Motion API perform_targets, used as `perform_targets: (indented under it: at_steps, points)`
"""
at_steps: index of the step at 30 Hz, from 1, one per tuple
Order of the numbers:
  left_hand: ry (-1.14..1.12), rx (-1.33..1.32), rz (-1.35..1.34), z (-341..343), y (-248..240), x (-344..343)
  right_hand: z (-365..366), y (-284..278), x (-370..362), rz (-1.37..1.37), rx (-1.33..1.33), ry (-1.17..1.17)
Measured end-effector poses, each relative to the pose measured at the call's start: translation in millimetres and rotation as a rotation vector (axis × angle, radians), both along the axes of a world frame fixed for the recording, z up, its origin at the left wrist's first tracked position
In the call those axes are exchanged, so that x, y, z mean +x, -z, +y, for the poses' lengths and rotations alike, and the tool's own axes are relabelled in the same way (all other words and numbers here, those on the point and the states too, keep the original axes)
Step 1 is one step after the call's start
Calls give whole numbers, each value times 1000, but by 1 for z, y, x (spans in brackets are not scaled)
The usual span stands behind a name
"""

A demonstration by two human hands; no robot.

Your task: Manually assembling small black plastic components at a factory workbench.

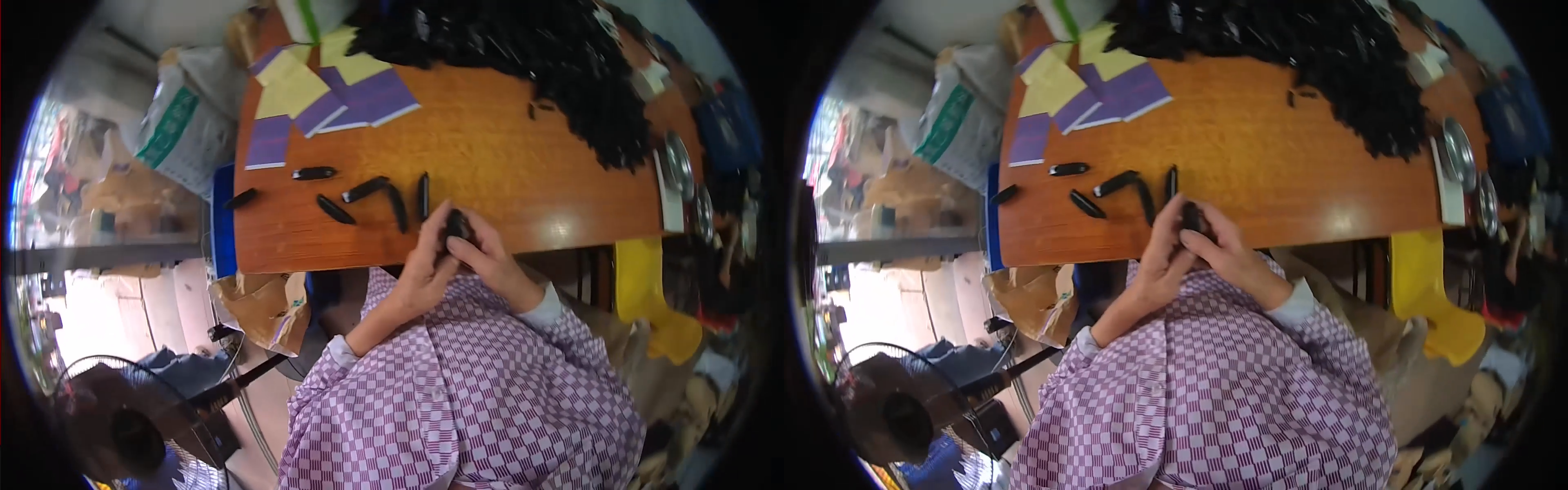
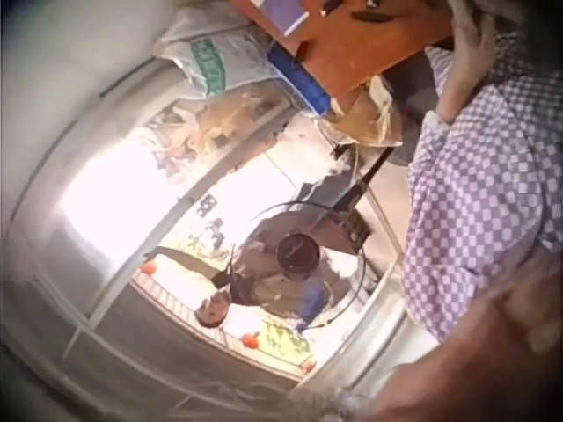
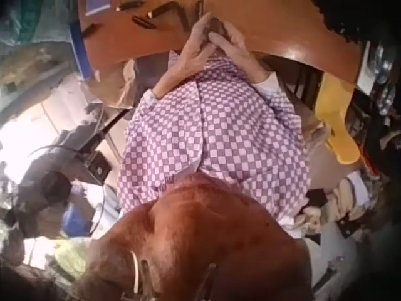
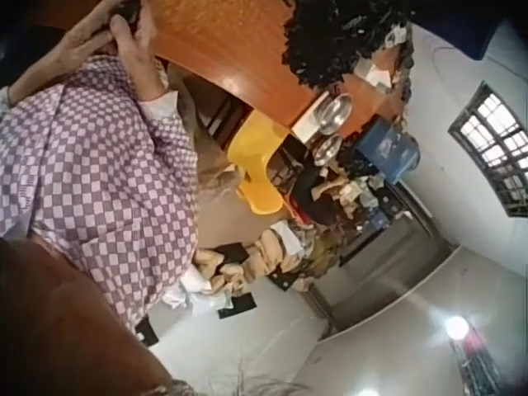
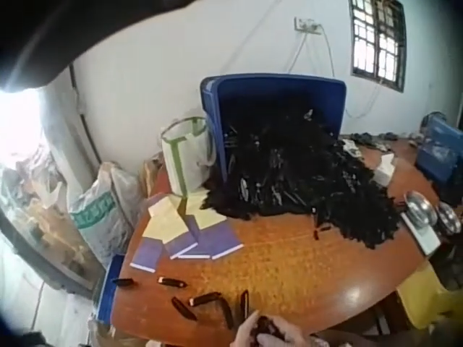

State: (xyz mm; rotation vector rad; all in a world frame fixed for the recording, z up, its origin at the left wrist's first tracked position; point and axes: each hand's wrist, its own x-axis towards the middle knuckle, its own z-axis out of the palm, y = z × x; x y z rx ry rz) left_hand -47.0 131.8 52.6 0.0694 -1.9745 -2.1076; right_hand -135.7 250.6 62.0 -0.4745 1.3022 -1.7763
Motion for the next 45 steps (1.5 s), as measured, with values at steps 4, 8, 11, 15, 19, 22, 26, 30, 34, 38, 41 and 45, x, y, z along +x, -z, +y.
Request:
perform_targets:
  at_steps: [4,8,11,15,19,22,26,30,34,38,41,45]
  points:
    - [164,76,-43,-9,0,-7,-3,-3,4,169,-16,101]
    - [-46,-375,-18,-41,-2,3,1,-7,-19,123,43,-95]
    - [-681,-181,-173,-114,-15,28,10,-10,-74,803,238,90]
    - [-690,-367,-233,-237,-21,84,48,32,-179,1014,605,512]
    - [-672,-723,-714,-294,-14,104,54,47,-232,1247,876,527]
    - [-448,-1511,-867,-307,-13,83,43,49,-241,1404,939,481]
    - [-608,-1338,-377,-295,-35,-21,38,45,-240,1405,1023,396]
    - [-270,-1410,-56,-248,-30,-160,28,42,-244,1280,934,456]
    - [-98,-1445,132,-217,-5,-253,22,34,-253,1230,868,374]
    - [-15,-1526,127,-226,12,-294,14,27,-264,1092,923,304]
    - [-23,-1593,-20,-255,36,-291,2,21,-262,1398,769,317]
    - [-162,-1534,41,-223,28,-257,5,33,-250,1378,716,249]
